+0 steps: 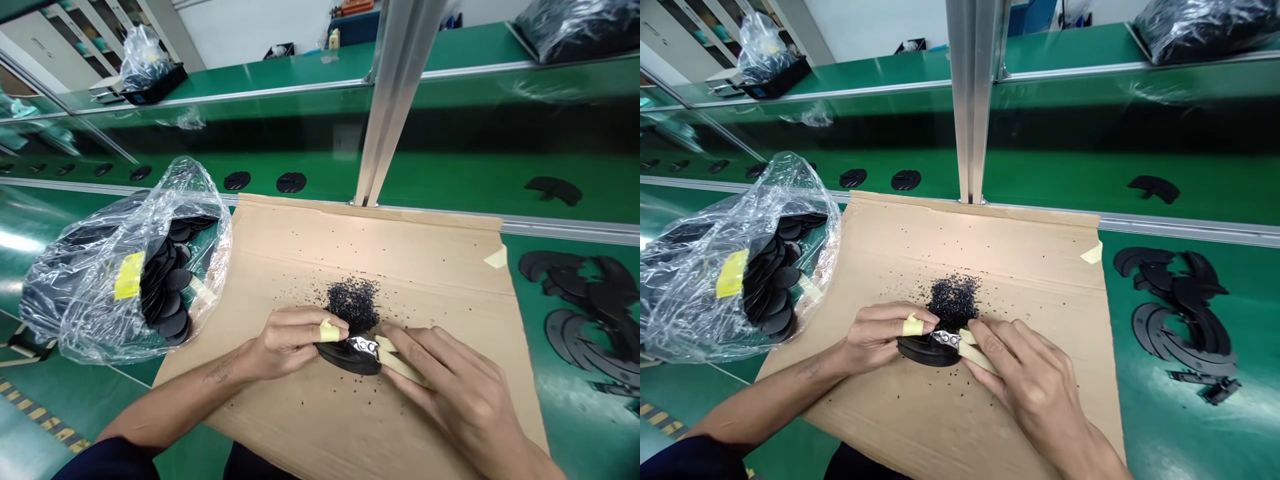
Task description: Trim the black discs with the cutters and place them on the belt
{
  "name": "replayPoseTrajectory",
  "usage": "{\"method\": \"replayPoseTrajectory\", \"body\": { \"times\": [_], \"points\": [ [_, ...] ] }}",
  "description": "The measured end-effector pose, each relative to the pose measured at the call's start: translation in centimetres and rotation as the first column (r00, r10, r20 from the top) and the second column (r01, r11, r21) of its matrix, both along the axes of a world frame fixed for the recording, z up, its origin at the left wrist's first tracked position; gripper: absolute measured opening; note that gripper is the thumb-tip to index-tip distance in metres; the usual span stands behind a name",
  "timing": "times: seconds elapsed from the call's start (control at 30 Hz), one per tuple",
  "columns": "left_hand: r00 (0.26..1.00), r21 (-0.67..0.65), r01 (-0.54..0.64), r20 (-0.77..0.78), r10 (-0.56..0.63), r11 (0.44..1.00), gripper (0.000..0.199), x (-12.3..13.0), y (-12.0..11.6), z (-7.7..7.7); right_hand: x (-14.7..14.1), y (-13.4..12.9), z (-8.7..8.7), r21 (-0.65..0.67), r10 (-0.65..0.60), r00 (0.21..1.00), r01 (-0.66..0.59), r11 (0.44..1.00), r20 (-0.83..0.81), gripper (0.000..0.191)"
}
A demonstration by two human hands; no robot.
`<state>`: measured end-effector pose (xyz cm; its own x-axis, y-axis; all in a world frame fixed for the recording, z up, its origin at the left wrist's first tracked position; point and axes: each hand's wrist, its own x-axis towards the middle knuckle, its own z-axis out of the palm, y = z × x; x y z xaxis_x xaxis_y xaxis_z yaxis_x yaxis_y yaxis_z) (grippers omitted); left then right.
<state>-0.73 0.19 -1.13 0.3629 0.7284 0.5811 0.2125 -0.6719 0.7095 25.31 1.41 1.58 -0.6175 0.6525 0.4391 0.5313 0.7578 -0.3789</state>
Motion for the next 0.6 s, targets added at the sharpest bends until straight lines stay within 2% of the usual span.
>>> {"method": "replayPoseTrajectory", "body": {
  "times": [0.2,0.37,0.47,0.6],
  "points": [
    [0.999,-0.007,-0.035,-0.019,0.035,0.999,0.039,0.1,0.0,0.3,-0.1,0.7,-0.1,-0.118,-0.012,0.995,0.001,0.993,-0.095,0.025],
    [0.994,0.028,-0.083,-0.065,0.085,0.996,0.029,0.0,0.3,0.4,0.0,1.5,-0.8,0.069,-0.141,0.988,0.137,0.988,0.066,0.027],
    [0.99,0.009,-0.098,-0.103,0.099,0.995,0.025,-0.1,0.4,0.5,0.3,1.9,-1.4,0.108,-0.199,0.967,0.183,0.977,0.16,0.026],
    [0.989,-0.015,-0.116,-0.09,0.115,0.993,0.037,-0.2,0.4,0.5,0.8,2.5,-2.0,0.153,-0.275,0.94,0.247,0.957,0.202,0.032]
  ]
}}
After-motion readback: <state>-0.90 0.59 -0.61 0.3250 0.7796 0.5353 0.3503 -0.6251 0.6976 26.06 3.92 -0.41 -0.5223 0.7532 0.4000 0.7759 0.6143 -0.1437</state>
